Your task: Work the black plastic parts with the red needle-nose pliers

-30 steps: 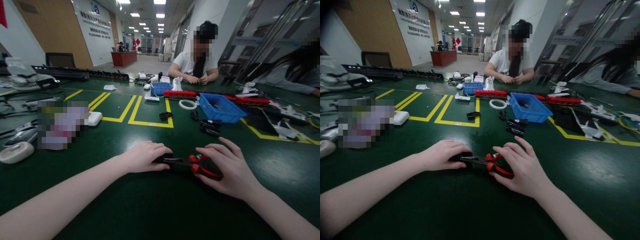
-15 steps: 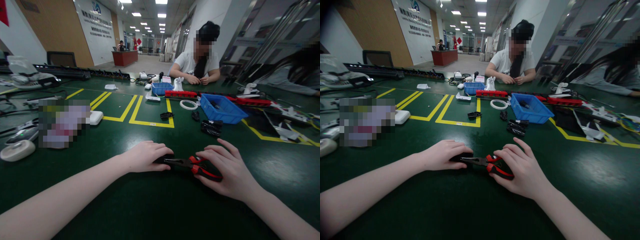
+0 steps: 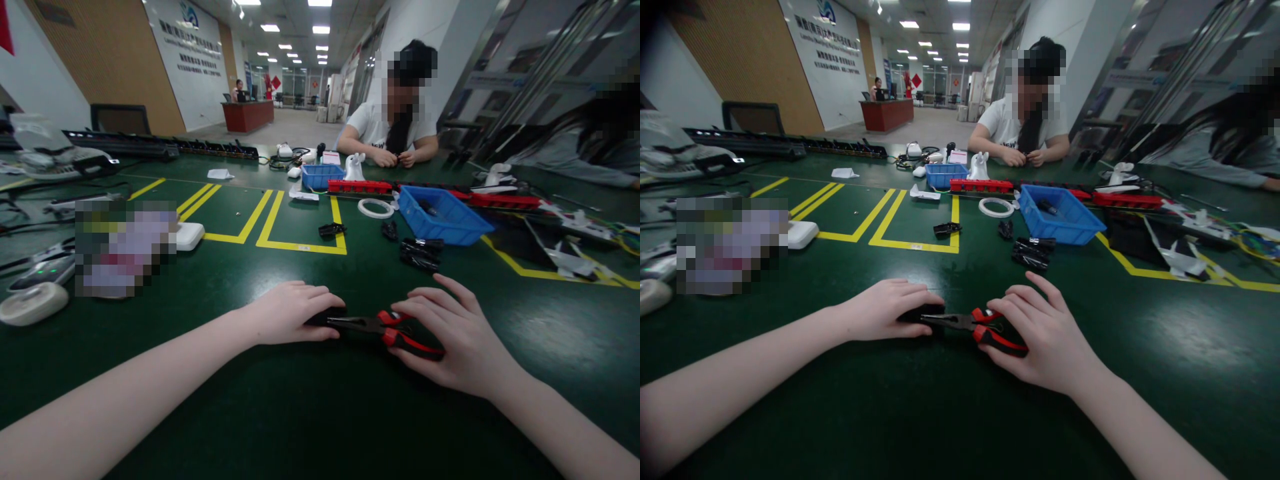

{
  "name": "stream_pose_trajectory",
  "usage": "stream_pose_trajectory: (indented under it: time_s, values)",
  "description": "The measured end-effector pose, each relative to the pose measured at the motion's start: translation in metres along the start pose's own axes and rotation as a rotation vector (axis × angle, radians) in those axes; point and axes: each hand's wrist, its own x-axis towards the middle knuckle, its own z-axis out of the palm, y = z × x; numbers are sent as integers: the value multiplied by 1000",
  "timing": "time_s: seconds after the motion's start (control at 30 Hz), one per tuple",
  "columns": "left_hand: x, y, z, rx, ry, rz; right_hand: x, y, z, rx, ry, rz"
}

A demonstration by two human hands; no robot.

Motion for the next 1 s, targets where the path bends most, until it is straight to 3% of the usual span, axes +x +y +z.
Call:
stream_pose_trajectory:
  time_s: [0.6, 1.0]
  values:
    - [0, -1, 1, 4, 3, 8, 3, -1, -1, 1, 17, -21]
    - [-5, 3, -10, -89, -20, 49, 4, -4, 1, 16, 25, -22]
